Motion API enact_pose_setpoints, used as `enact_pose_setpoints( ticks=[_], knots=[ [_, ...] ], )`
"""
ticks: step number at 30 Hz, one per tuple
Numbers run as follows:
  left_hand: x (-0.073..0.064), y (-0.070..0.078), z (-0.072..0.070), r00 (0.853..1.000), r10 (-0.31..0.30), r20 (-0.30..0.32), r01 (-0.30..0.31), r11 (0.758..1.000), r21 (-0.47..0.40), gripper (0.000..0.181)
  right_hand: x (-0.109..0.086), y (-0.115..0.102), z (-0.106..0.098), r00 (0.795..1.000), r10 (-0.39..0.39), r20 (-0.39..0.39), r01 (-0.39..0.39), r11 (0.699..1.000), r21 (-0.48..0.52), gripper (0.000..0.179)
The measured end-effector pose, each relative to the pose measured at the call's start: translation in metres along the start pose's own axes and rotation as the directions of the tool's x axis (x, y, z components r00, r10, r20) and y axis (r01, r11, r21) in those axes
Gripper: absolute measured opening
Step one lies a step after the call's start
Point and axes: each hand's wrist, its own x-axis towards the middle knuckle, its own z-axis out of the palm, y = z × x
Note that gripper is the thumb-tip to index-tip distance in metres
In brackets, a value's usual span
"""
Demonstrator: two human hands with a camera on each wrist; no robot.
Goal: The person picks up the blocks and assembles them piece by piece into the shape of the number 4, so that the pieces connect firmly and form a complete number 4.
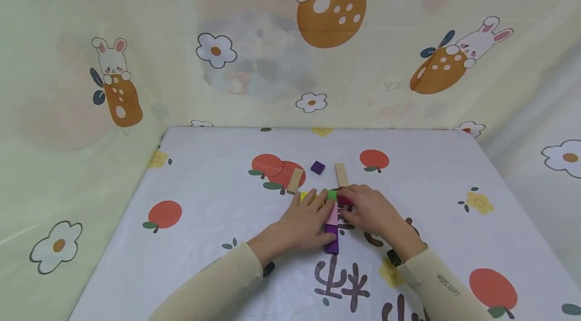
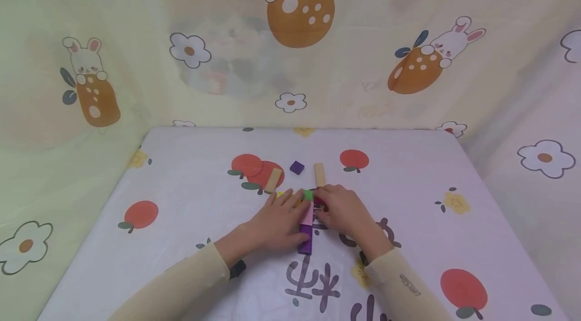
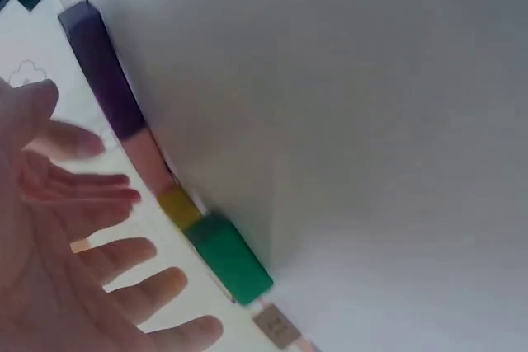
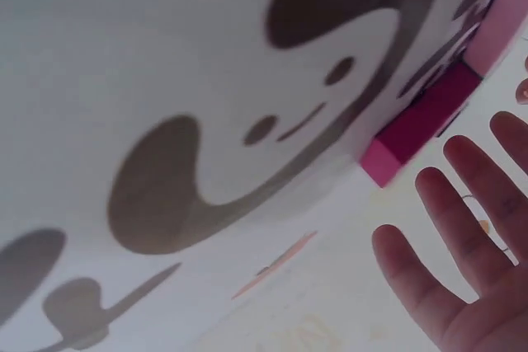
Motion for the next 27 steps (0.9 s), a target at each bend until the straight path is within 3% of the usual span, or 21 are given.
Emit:
enact_pose_setpoints(
  ticks=[7,21,27],
  knots=[
    [0.006,-0.015,-0.007,0.996,-0.059,-0.072,0.060,0.998,0.011,0.073,-0.009,-0.013,0.000,0.996,-0.083,0.008,0.083,0.996,-0.012,0.054],
    [0.021,-0.026,-0.012,0.992,-0.070,-0.104,0.076,0.996,0.054,0.039,-0.014,-0.024,0.004,0.987,-0.073,0.141,0.070,0.997,0.028,0.070],
    [0.026,-0.027,-0.009,0.991,-0.079,-0.104,0.089,0.991,0.098,0.034,-0.014,-0.021,0.006,0.986,-0.082,0.145,0.078,0.996,0.035,0.069]
  ],
)
